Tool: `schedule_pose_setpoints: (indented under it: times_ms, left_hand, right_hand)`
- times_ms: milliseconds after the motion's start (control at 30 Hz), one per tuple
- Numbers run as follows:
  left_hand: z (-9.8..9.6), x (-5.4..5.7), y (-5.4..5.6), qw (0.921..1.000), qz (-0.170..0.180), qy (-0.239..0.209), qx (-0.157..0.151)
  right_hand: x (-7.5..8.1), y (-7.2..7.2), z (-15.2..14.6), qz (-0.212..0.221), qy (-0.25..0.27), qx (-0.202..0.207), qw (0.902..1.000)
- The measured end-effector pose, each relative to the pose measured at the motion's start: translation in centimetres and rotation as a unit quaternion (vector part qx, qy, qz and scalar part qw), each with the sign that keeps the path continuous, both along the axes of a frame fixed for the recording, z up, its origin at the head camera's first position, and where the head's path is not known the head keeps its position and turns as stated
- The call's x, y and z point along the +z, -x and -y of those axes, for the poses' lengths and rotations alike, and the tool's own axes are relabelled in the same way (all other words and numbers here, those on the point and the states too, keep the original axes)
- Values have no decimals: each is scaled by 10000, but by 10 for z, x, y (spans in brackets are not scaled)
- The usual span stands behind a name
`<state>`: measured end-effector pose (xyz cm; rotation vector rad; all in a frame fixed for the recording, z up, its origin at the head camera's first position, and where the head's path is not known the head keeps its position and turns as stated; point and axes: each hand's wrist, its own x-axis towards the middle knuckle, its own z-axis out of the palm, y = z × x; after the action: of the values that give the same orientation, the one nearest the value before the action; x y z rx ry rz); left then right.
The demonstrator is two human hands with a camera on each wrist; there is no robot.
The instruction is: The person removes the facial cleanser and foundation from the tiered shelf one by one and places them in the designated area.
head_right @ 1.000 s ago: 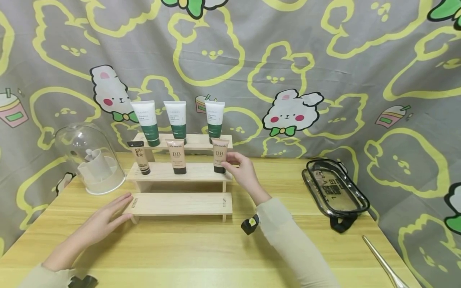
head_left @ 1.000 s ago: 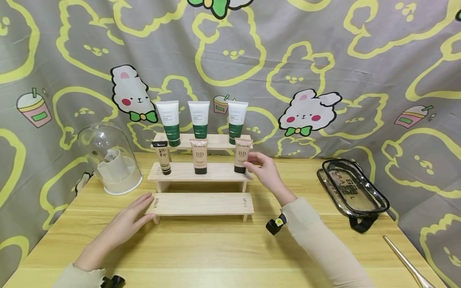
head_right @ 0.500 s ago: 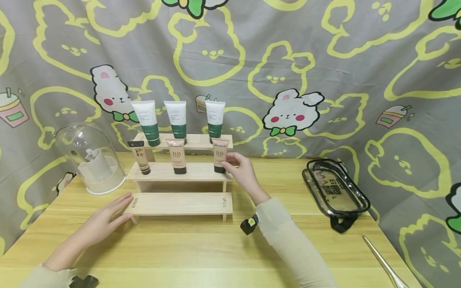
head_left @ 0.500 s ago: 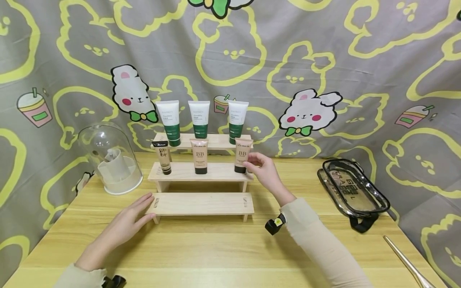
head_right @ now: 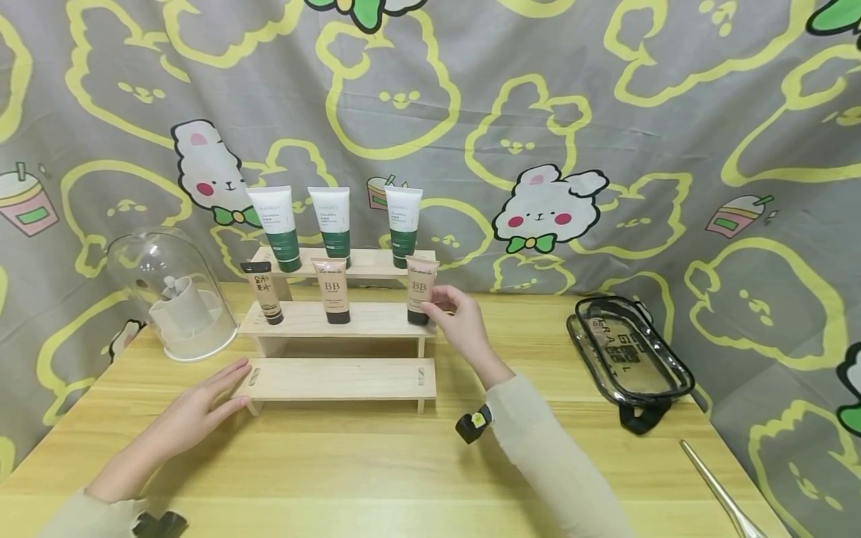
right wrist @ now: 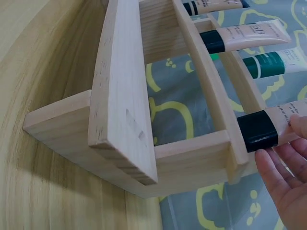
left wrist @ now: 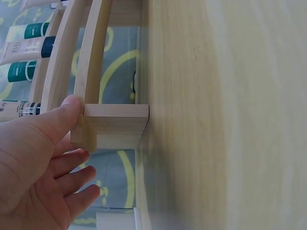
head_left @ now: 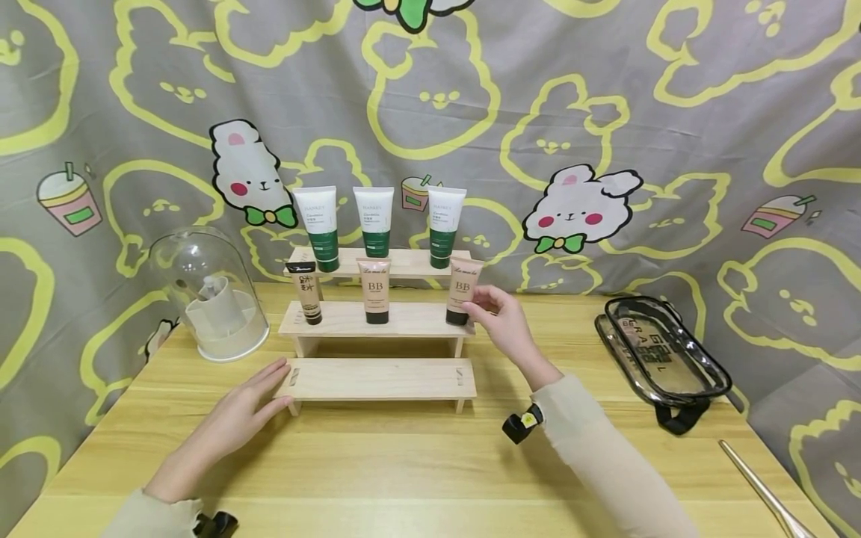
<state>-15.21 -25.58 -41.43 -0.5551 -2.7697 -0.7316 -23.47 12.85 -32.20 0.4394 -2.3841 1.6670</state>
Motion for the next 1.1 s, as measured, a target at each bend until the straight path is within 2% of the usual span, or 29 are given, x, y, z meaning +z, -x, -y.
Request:
schedule_pose_setpoints:
  times_ms: [100,333,633,800,967,1100]
  left_hand:
    - [-1,0,0,10000,-64,28,0]
    - [-3,3,-2,9996,-38,291,35]
    - [-3,3,-2,9991,-184,393,33]
    - [-3,1,-2,9987,-344,381,14]
    - [-4,0,-2,9984,-408,392,13]
    - [-4,0,-2,9983,-421,399,4]
  right_hand:
    - [-2,-1,-9,-13,-11,17,10000]
    - [-30,9,-43,69,252,21,9997]
    - [-50,-2,-73,142,252,-161,9995]
    - [-69,-3,-86,465,-93,-262,9985]
    - [-86,0,-95,949,-520,-383,9934]
    - [-97,4,-96,1520,-509,-346,9865]
